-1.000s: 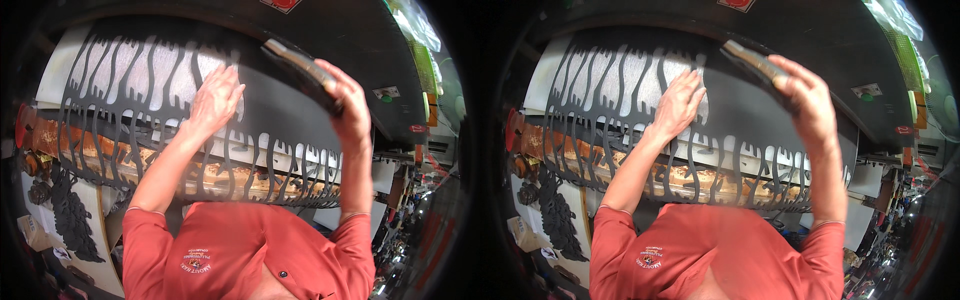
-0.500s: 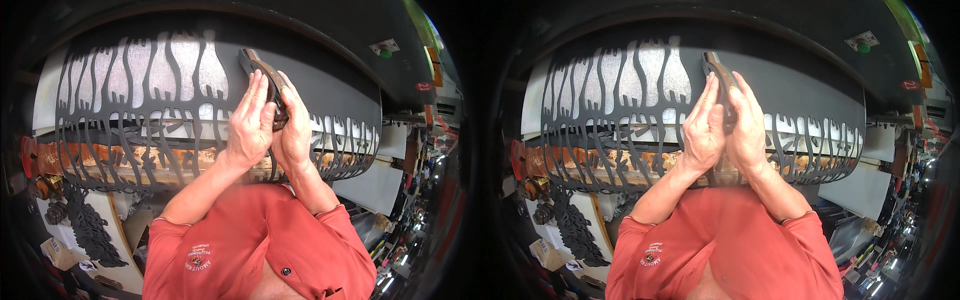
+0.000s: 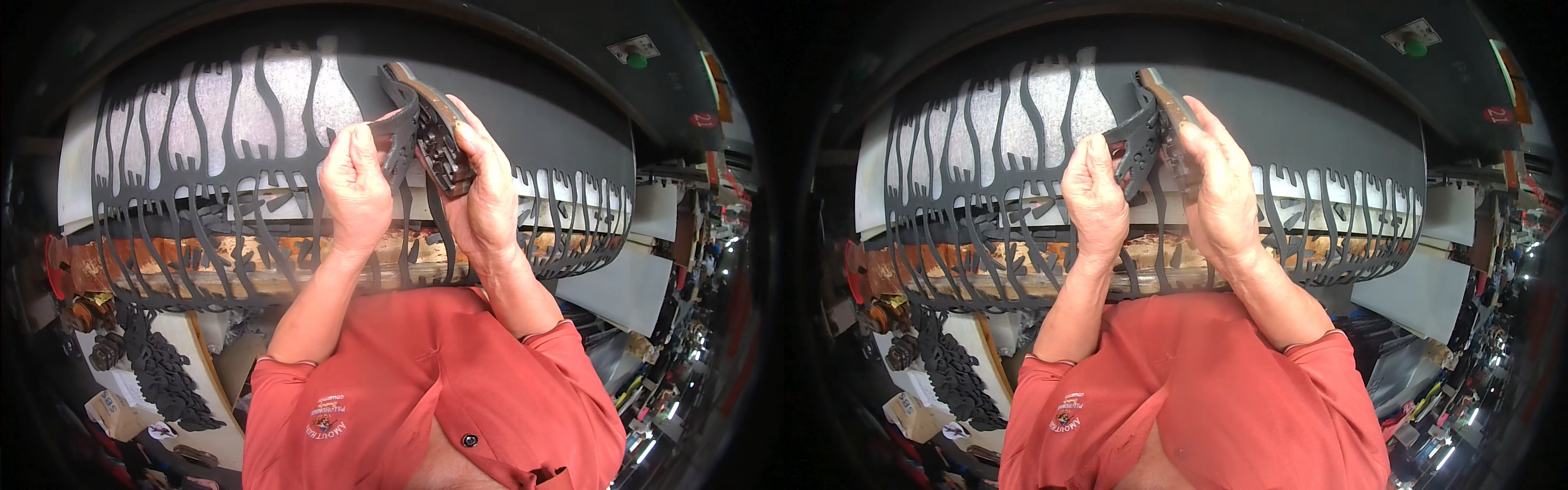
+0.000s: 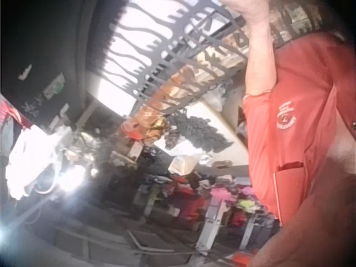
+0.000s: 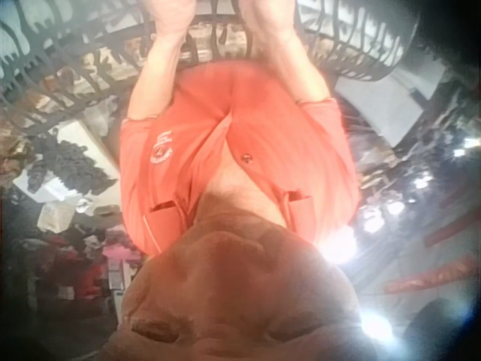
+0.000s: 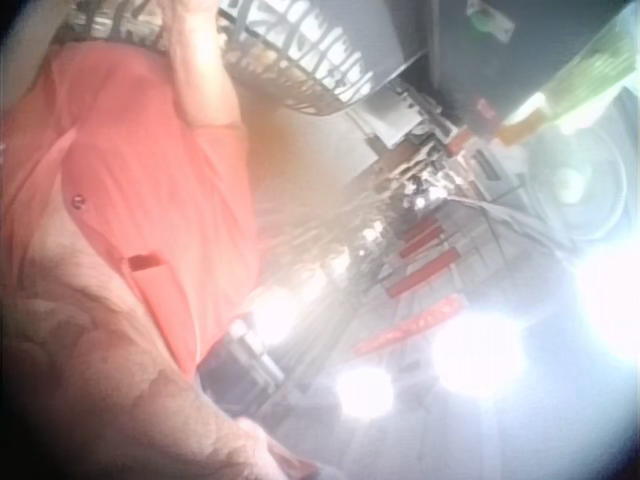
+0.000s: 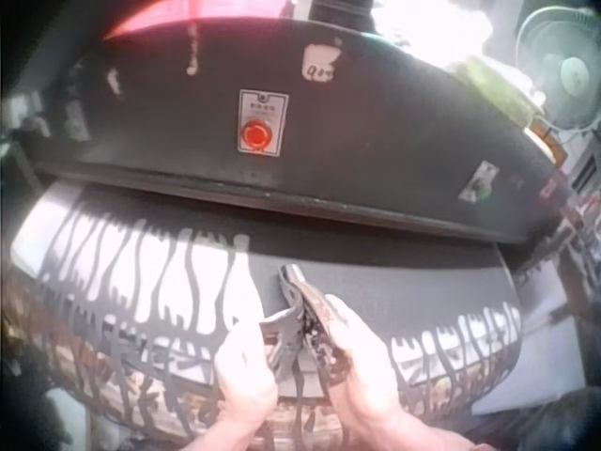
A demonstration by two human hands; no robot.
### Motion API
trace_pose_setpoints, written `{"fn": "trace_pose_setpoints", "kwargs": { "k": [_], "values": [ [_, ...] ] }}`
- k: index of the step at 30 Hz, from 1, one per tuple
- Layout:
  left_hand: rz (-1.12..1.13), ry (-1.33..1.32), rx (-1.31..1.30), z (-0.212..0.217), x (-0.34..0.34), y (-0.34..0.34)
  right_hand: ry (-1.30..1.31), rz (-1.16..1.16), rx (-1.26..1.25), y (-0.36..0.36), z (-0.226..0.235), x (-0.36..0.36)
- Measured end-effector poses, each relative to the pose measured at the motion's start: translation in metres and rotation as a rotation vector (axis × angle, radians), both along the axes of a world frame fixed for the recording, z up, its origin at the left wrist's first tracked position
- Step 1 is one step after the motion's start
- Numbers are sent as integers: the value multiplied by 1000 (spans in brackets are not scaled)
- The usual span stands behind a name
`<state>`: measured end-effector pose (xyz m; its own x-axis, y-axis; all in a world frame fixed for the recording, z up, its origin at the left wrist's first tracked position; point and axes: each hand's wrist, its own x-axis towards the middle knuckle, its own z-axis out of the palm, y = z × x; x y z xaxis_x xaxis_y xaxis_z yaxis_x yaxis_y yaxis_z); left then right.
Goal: The person trims excess material from black rubber sandal soles using shears and a sanding block, then stacks and packs them into plastic bags. The person uses a handheld torch to heat the edges of the soles before bundling them.
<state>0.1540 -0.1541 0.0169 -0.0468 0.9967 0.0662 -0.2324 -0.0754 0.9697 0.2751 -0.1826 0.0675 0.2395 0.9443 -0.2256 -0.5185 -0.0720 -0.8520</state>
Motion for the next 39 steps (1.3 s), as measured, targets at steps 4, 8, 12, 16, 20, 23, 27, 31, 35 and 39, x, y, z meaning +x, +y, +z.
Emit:
{"fn": "trace_pose_setpoints", "kwargs": {
  "k": [4,8,12,16,20,23,27,31,35,39],
  "values": [
    [-67,-330,-121,-16,-13,10,64,-12,13,2,-4,13],
    [2,-453,-86,-19,-83,43,188,-23,-20,-2,4,44],
    [-65,-633,30,-12,-163,60,-81,16,83,-24,10,77],
    [-233,-722,38,-19,-174,47,-1172,131,78,-31,0,84],
    [-310,-614,-71,-22,-151,36,-1360,46,352,-13,-3,67],
    [-360,-618,-126,-19,-134,30,-1097,139,436,15,0,49],
    [-519,-1201,-173,-14,-104,14,-386,256,165,19,4,35],
    [-592,-886,75,-6,-66,-9,-224,229,97,5,1,32],
    [-346,-612,-96,2,-39,-26,-260,317,-19,-8,-5,22],
    [-234,-452,-98,8,-28,-29,-1360,-343,472,-10,-6,19]
  ]
}}
